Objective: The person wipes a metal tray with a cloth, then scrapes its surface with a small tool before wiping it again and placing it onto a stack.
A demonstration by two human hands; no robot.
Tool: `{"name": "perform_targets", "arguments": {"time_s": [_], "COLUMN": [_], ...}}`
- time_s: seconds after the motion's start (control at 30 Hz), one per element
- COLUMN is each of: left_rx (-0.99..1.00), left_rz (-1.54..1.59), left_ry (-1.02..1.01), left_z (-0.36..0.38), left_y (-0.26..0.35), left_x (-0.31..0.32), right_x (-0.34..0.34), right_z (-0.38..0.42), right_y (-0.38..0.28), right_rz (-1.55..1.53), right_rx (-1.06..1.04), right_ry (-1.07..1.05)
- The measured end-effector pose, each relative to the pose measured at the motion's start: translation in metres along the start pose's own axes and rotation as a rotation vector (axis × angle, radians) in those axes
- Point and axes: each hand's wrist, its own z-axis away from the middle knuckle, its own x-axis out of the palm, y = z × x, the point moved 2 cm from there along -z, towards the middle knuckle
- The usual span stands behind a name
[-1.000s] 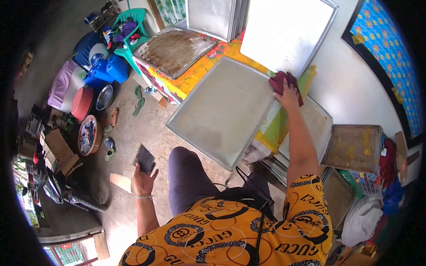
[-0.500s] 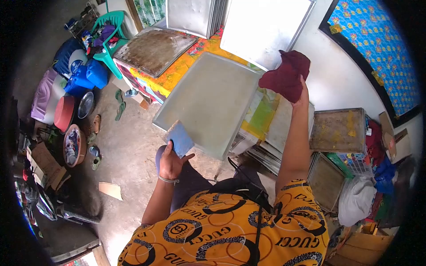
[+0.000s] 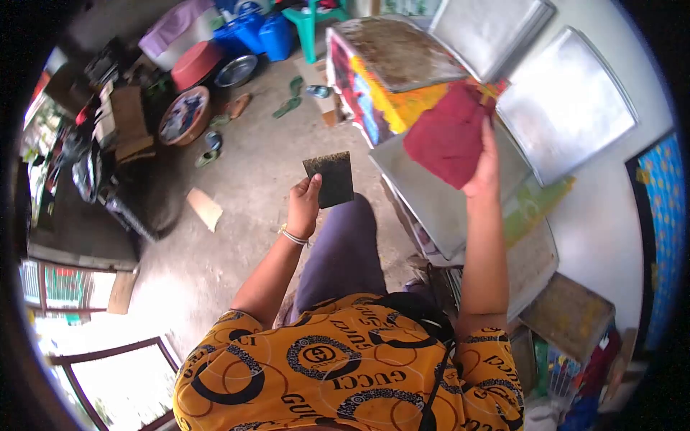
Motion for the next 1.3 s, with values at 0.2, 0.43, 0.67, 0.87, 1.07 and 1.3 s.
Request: {"name": "perform_targets", "arguments": {"time_s": [0.2,0.43,0.67,0.87,1.07,1.3], "left_rx": [-0.030,0.147,0.226,-0.034,0.060,0.340], "left_rz": [0.164,0.022,-0.433,-0.091,-0.107,-0.913], "left_ry": [0.066,0.079,0.284,0.362,0.421,0.360], "left_z": [0.005,0.022,0.036,0.040,0.027,0.033], "left_y": [0.030,0.018,-0.025,-0.024,-0.022,-0.011], "left_x": [-0.071,-0.148,-0.185,-0.203,-0.187,-0.197], "right_x": [0.114,0.162,0.160,0.135,0.135,0.076], "right_z": [-0.014,0.003,-0.049,-0.081,-0.017,-0.056], "right_y": [0.182,0.328,0.380,0.347,0.362,0.341], "right_rz": [0.801,1.408,1.842,1.662,1.675,0.719], "right_rx": [0.113,-0.270,-0.044,-0.064,-0.365,0.525], "right_ry": [-0.157,-0.580,-0.374,-0.254,-0.527,-0.159]}}
